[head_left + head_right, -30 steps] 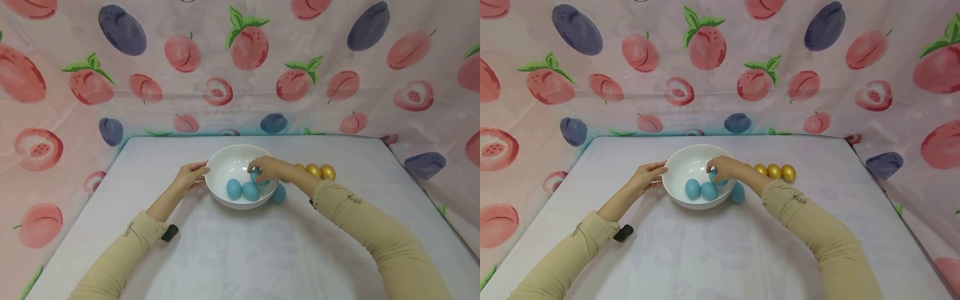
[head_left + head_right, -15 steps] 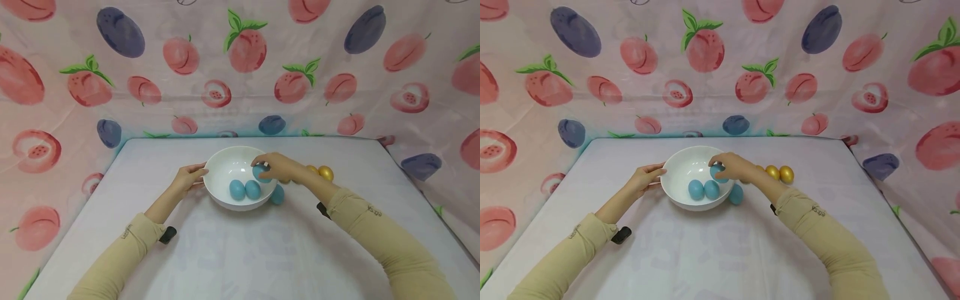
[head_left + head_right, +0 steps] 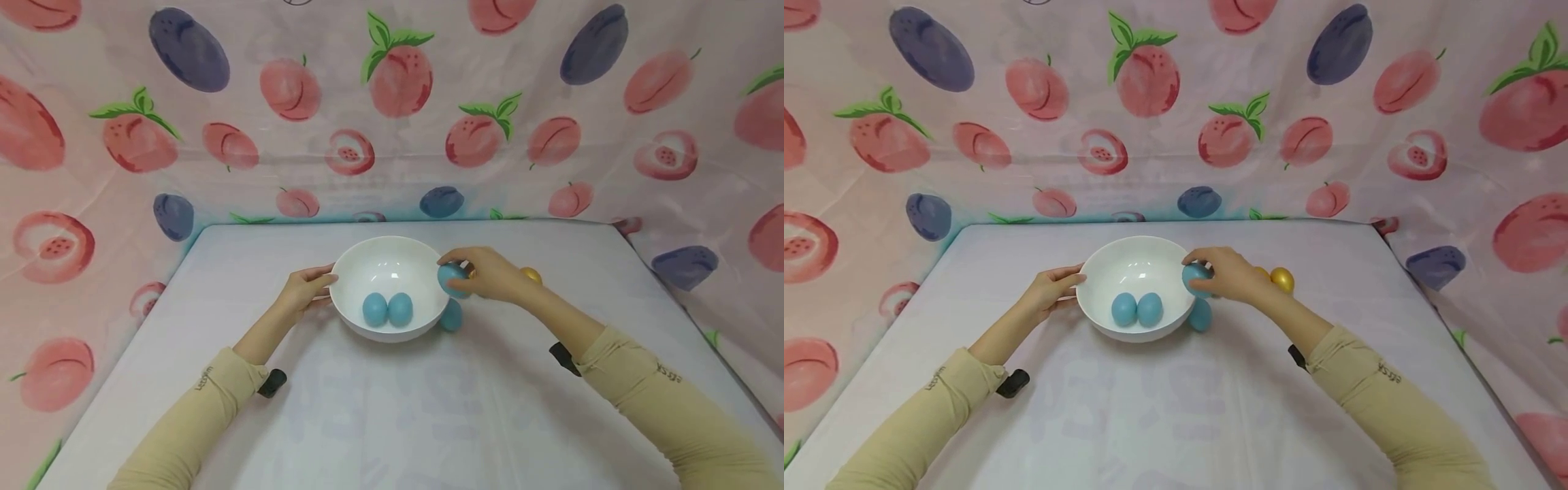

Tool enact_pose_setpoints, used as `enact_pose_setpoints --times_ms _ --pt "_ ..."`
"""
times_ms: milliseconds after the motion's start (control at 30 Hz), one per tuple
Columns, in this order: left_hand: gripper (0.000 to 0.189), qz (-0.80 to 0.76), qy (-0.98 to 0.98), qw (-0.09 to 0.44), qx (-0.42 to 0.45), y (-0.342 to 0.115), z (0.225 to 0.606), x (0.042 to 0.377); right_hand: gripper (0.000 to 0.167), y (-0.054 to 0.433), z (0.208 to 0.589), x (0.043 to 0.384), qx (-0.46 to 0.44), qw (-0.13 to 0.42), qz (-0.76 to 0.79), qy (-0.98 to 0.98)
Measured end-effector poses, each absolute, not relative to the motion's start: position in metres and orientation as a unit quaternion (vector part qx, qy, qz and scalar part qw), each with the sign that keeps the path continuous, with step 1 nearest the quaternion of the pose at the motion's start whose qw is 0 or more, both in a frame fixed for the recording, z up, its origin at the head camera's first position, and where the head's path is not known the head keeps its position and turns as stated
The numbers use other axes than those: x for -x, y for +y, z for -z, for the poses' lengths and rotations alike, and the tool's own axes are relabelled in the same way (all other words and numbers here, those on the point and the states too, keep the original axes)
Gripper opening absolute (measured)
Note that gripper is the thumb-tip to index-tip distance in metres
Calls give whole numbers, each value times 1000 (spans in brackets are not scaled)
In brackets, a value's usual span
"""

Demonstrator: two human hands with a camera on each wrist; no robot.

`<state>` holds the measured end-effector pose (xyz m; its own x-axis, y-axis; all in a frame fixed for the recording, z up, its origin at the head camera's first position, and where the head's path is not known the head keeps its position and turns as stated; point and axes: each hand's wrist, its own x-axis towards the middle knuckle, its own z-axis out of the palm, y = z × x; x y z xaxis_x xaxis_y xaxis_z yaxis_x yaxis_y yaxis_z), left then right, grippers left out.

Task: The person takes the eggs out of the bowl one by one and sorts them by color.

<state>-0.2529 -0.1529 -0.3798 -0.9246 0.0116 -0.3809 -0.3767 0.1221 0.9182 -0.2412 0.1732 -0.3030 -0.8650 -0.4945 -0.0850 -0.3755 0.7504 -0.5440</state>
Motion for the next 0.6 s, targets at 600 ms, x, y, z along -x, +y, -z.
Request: enact_pose_setpoints --times_ms 600 --pt "49 -656 728 152 128 -151 376 252 30 224 338 232 211 60 274 936"
